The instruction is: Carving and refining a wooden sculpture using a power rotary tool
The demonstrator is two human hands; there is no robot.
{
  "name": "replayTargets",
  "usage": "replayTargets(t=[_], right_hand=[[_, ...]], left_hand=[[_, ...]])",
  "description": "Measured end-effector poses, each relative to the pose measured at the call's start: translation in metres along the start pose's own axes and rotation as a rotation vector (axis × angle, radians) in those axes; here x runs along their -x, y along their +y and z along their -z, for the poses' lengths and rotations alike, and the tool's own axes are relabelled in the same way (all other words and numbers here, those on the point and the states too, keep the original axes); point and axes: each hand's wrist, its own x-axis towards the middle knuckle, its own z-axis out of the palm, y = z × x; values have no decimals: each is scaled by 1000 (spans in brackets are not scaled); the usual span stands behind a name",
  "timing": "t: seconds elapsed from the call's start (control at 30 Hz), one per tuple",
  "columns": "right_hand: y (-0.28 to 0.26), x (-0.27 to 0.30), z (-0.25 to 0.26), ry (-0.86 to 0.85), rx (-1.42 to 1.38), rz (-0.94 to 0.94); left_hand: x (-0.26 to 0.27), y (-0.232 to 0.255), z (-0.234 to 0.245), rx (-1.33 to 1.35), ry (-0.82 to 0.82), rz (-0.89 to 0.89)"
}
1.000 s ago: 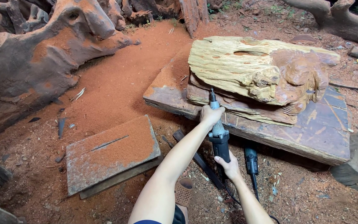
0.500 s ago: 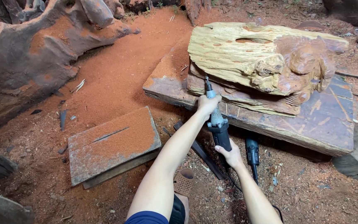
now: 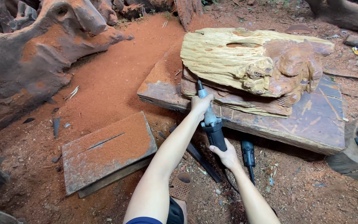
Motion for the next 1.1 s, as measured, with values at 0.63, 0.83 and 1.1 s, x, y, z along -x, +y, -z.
replayTargets(t=[0.63, 0.83, 1.1], right_hand=[[-31, 42, 9, -60, -181, 5], [-33, 56, 9, -116, -373, -15], [-13, 31, 16, -251, -342, -48]], left_hand=[[-9, -31, -17, -32, -143, 31], [24, -20, -3, 363, -407, 80], [14, -23, -17, 391, -311, 109]])
